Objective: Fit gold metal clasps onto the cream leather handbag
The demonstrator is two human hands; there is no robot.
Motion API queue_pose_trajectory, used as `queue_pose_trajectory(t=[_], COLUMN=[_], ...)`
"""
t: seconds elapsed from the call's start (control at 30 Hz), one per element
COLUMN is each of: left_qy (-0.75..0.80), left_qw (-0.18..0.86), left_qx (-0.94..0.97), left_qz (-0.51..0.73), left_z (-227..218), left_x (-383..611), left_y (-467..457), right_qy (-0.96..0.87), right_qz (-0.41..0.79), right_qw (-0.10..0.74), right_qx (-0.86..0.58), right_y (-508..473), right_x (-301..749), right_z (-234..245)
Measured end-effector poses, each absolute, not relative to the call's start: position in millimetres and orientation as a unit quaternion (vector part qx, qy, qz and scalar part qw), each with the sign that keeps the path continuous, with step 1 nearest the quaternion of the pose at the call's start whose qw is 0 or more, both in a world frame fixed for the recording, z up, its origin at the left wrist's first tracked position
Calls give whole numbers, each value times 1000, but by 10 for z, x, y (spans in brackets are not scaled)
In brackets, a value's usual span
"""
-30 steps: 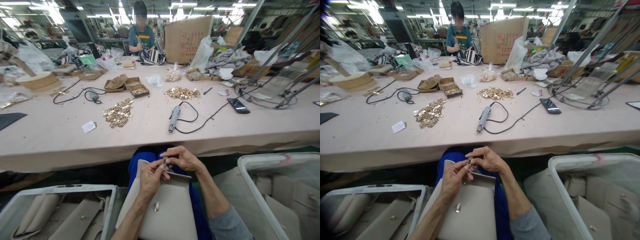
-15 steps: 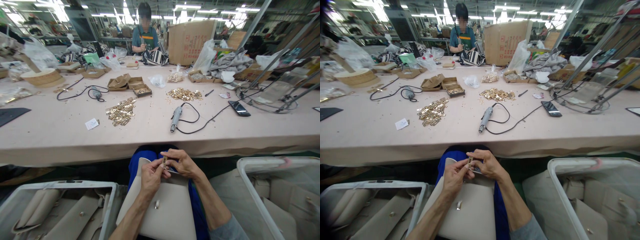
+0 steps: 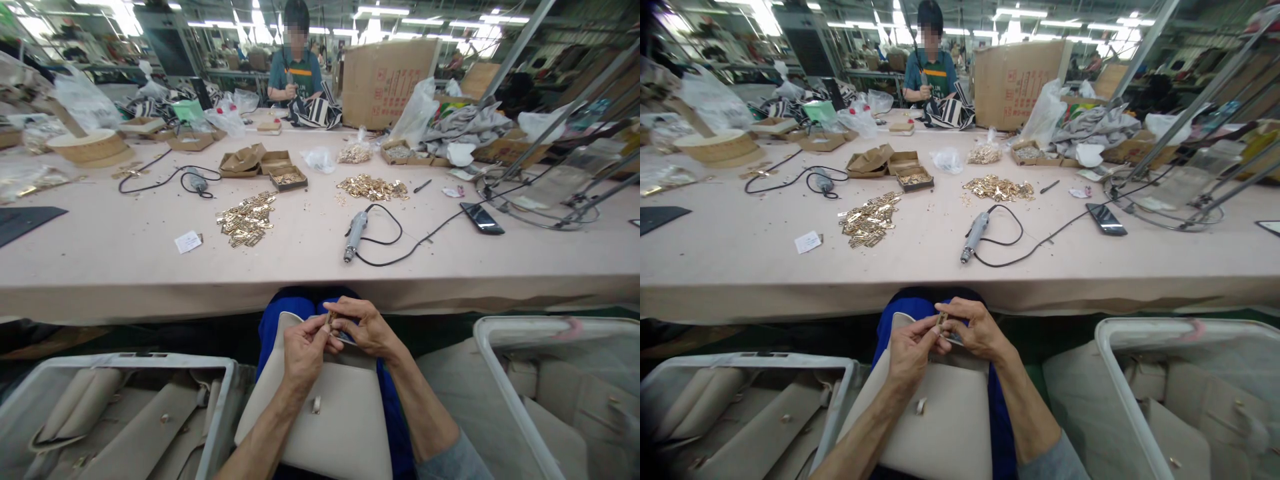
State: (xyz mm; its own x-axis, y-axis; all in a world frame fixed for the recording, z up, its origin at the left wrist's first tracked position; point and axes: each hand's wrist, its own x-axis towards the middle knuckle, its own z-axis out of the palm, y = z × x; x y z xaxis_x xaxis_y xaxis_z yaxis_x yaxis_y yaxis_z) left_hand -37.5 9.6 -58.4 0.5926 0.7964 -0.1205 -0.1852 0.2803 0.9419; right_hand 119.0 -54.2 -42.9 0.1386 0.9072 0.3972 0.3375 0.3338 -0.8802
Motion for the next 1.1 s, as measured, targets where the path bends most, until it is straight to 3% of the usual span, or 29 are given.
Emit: queue_pose_trajectory(t=[0.1,0.37,0.7,0.9,1.0,1.1], left_qy=[306,284,301,308,315,317], left_qw=[737,747,734,743,746,751], left_qx=[503,506,514,488,472,463], left_qz=[332,323,326,340,348,349], left_z=[-577,-437,-428,-494,-507,-522], left_x=[-355,-355,-385,-346,-331,-322], left_y=[90,83,73,100,101,112], right_qy=[-587,-478,-463,-502,-447,-391], right_qz=[276,496,522,431,290,112], right_qw=[559,570,569,539,592,548], right_qx=[-517,-448,-436,-522,-604,-730], right_y=[-565,-509,-496,-467,-338,-62], right_x=[1217,1408,1339,1554,1860,2135], right_z=[-425,-402,-360,-37,137,254])
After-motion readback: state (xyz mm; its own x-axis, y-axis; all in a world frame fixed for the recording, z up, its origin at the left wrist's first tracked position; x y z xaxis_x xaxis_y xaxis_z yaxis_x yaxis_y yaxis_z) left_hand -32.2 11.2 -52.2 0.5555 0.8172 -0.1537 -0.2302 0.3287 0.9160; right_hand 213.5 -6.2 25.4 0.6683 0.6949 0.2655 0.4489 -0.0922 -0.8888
